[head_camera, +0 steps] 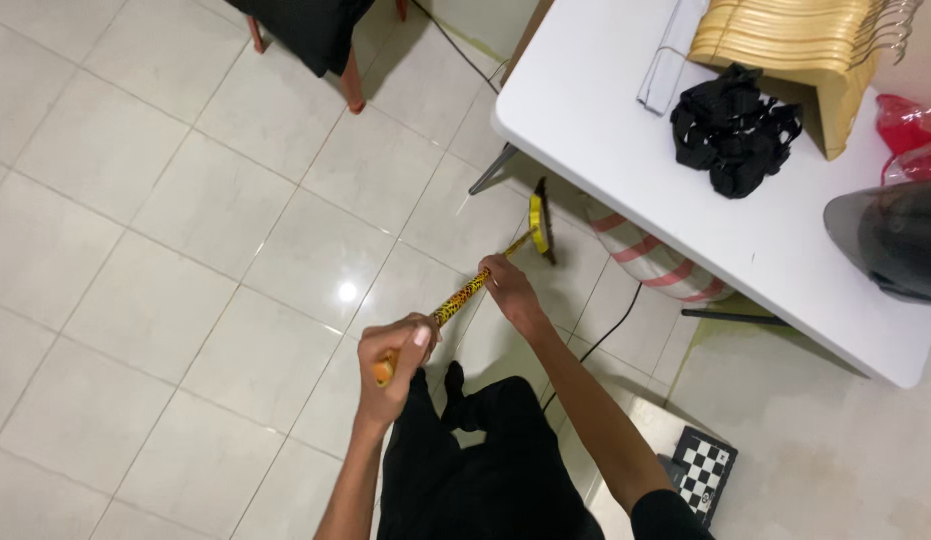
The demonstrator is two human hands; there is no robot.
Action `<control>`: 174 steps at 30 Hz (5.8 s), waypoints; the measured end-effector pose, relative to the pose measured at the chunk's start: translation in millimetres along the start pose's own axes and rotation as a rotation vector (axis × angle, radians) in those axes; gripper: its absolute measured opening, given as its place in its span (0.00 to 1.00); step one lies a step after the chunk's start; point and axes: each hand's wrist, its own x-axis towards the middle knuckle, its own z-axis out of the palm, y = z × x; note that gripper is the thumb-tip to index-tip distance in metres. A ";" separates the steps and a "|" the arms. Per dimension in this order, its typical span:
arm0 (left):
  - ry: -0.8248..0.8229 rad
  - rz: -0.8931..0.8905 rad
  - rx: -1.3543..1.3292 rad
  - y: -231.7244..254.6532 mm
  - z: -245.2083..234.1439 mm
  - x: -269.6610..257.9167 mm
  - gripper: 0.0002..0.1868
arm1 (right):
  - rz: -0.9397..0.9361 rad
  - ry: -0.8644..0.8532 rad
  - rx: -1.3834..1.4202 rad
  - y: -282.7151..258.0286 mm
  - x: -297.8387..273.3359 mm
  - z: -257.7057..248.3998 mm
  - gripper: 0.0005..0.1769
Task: The person sweeps a tiled floor using a broom, moving across the room and pushing debris along the floor surface.
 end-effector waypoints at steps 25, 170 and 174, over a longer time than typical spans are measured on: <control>0.736 -0.132 -0.155 -289.5 140.0 -106.0 0.28 | -0.032 -0.117 -0.230 290.6 19.2 69.4 0.14; -0.160 -0.129 0.053 26.6 49.0 121.0 0.32 | 0.026 -0.128 0.162 -32.6 21.3 -31.2 0.19; -0.098 -0.075 0.207 38.0 57.3 122.7 0.32 | 0.019 -0.158 0.342 -50.0 38.1 -18.7 0.18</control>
